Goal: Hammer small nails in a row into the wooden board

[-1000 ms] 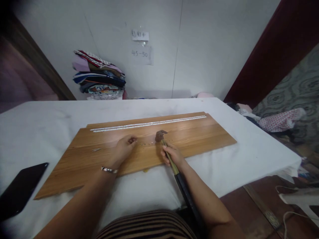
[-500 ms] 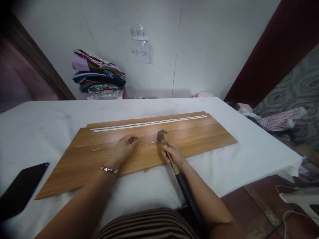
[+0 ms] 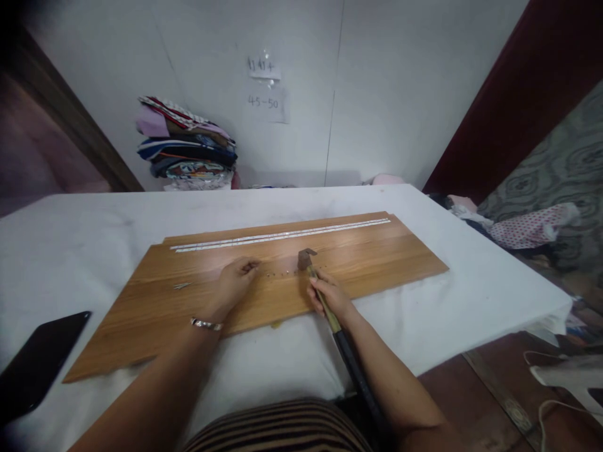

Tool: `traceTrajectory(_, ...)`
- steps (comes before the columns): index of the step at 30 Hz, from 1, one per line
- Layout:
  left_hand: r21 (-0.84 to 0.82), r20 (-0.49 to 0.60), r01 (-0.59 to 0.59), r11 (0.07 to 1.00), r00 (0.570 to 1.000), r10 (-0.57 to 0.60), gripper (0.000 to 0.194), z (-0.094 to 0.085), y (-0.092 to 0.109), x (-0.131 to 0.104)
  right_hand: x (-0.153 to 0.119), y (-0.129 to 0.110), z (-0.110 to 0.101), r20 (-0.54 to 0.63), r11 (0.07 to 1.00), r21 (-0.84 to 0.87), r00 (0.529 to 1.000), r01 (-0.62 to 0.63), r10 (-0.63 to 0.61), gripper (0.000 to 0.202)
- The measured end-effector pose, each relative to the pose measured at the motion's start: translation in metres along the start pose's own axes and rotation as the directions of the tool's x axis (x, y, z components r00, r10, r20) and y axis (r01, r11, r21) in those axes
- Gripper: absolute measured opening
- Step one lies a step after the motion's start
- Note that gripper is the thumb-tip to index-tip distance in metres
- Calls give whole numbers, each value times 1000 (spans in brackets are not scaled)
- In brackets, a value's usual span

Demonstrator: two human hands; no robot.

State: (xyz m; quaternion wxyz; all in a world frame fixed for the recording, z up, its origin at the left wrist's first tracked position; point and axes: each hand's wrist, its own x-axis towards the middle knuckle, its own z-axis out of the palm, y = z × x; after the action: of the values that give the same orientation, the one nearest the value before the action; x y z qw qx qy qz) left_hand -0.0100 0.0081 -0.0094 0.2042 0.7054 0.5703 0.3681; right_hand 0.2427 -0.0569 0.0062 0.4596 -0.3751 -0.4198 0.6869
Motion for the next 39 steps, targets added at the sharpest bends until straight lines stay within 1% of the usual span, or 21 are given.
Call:
traceTrajectory(10, -27, 5, 19, 999, 1000, -19, 24, 0, 1, 0, -1, -5, 7, -17, 1000, 7, 1000, -24, 24, 29)
traceTrajectory(16, -72, -1, 46, 996, 999, -46, 28, 1, 0, 0, -1, -4, 7, 0, 1000, 14, 1000, -21, 21, 27)
traceTrajectory(20, -67, -10, 56, 996, 998, -57, 28, 1, 2, 0, -1, -3, 9, 31, 1000, 14, 999, -25, 25, 26)
traceTrajectory(23, -63, -8, 54, 997, 998, -54, 27, 1, 3, 0, 0, -1, 11, 25, 999, -2, 999, -43, 43, 28)
traceTrajectory(28, -44, -26, 60, 997, 998, -61, 26, -1, 7, -1, 1, 0, 9, 8, 999, -13, 999, -38, 38, 27)
traceTrajectory(34, -63, -15, 73, 995, 997, -74, 27, -3, 12, -2, -1, -2, 6, -3, 999, -34, 1000, -3, 3, 26)
traceTrajectory(39, -62, -11, 77, 995, 997, -78, 25, -1, 9, -2, -1, 0, 3, 5, 999, -47, 1000, -18, 18, 26)
